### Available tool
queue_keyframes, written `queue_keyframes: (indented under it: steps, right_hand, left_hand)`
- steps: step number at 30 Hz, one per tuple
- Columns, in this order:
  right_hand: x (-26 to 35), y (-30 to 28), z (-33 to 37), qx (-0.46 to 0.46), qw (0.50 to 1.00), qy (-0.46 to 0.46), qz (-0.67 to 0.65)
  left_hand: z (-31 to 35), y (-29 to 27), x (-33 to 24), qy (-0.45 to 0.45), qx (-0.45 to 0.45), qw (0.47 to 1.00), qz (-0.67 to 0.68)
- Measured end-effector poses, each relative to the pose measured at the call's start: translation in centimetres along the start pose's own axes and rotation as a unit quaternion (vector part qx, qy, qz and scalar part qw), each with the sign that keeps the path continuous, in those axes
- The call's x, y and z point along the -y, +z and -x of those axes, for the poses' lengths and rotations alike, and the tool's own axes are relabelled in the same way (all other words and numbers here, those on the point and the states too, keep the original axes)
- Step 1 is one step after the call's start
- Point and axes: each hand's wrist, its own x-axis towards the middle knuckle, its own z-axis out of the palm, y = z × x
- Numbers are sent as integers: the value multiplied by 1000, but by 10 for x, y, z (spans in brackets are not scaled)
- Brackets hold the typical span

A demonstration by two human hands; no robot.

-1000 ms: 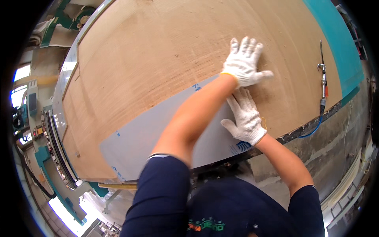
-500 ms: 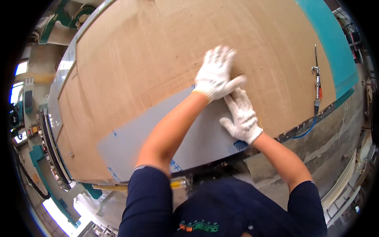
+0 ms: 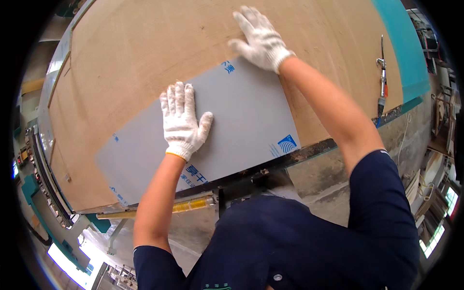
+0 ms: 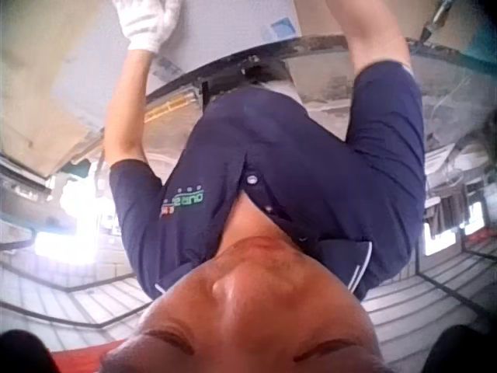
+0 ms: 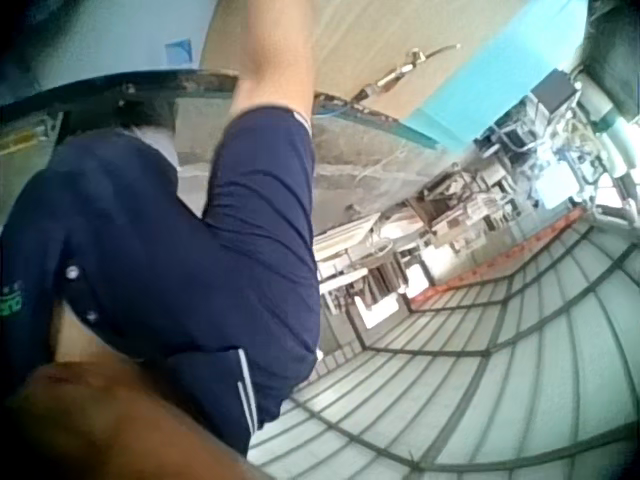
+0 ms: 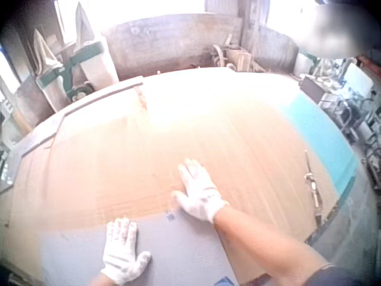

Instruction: The person picks up rectangular panels from a workbench, wipes them by hand while wearing gloves, and places them onto a separate table in the workshop.

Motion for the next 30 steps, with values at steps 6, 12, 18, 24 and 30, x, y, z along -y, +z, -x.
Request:
queue_keyframes:
  steps: [6, 12, 18, 24, 30]
  right_hand:
    - [33, -10, 126, 19, 1000, -2, -24]
    - [79, -63, 364, 159, 982, -24, -103]
    - [196, 22, 237, -42, 977, -119, -173]
    - [96, 10, 235, -137, 988, -40, 50]
    - [-5, -38, 243, -224, 930, 163, 243]
  left_hand:
    - [8, 6, 8, -22, -10, 1000, -8]
    - [1, 4, 3, -23, -23, 999, -11]
    - [5, 12, 3, -14, -41, 999, -26]
    - [88, 2, 32, 8, -28, 1000, 1]
    - [130, -4, 30, -90, -25, 996, 1]
